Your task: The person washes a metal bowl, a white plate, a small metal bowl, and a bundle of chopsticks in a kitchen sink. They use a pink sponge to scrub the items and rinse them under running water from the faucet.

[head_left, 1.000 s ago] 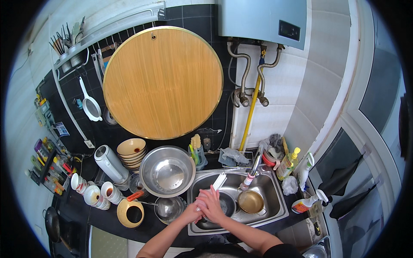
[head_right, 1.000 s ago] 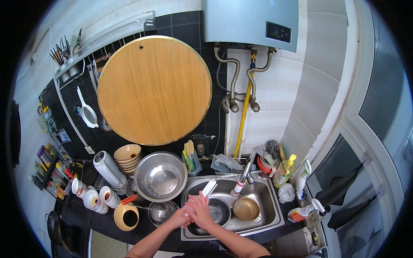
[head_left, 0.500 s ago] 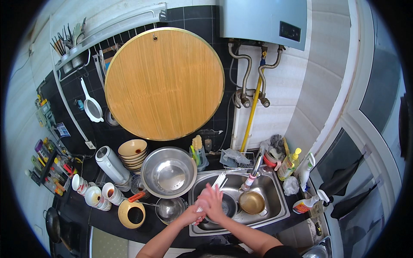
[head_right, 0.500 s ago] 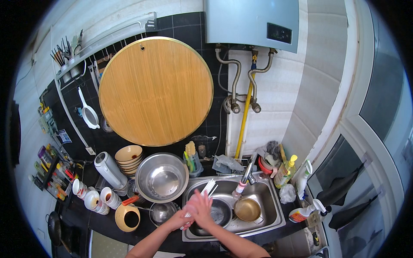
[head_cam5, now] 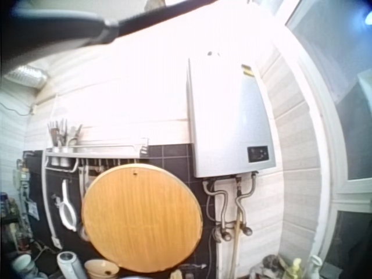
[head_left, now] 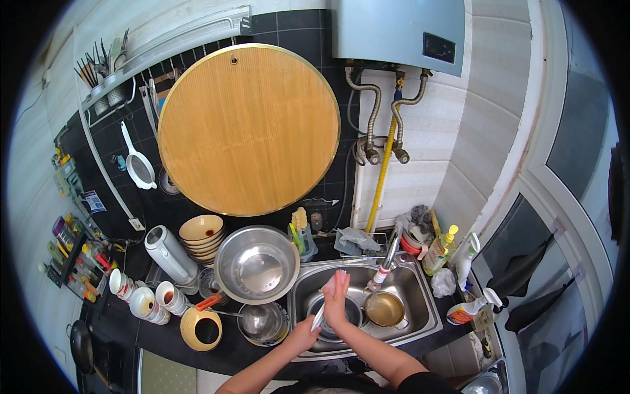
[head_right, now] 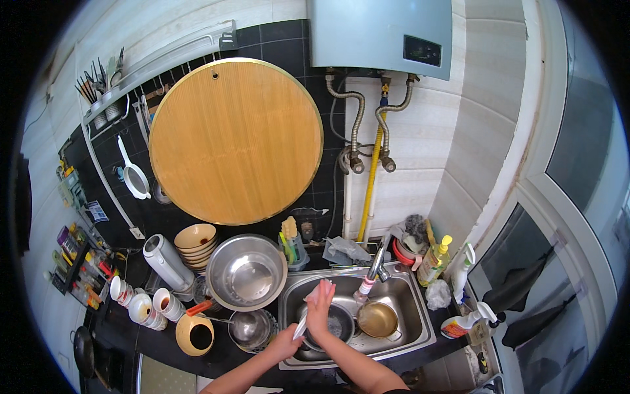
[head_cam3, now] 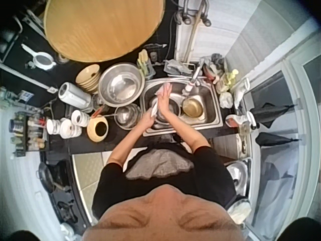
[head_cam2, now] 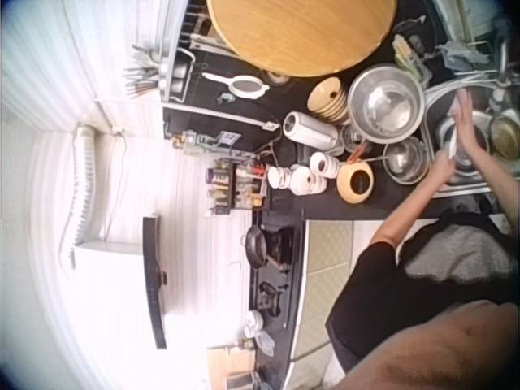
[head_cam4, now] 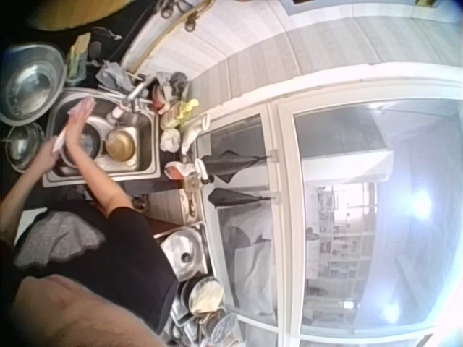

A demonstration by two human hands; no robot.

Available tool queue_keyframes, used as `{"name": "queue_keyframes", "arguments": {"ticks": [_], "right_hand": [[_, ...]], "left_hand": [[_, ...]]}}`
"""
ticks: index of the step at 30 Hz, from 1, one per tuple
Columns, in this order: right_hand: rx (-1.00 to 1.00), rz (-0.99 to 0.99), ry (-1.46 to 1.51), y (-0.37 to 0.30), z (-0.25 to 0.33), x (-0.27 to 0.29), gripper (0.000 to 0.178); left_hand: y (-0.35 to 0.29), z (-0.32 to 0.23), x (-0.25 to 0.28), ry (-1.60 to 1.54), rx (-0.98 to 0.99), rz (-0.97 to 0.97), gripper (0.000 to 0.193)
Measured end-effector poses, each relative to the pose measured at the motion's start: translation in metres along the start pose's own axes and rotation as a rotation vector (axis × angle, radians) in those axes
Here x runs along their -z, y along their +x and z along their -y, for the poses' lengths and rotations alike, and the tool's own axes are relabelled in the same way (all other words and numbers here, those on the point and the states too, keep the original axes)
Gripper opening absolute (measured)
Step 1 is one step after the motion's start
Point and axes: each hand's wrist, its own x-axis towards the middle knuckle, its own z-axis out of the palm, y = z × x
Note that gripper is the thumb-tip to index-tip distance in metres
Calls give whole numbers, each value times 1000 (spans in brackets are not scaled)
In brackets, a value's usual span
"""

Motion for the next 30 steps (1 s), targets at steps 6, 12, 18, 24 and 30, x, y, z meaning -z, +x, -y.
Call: {"name": "queue_keyframes", "arguments": {"ticks": [6, 12, 18, 24, 30], "right_hand": [[-596, -219, 715, 70, 15, 26, 39], [-641, 45, 1170, 89, 28, 34, 21], [-260, -151, 554, 86, 41, 32, 27], [487, 212, -224, 68, 42, 49, 30], [525, 601, -345, -12, 38, 32, 27]], "left_hand": [[-5, -14, 13, -81, -43, 104, 25], [1, -20, 26, -855, 273, 519, 23], [-3, -20, 34, -999, 441, 594, 22], [9, -19, 36, -865, 471, 442, 19], [20, -3, 32, -719, 415, 488, 13]]}}
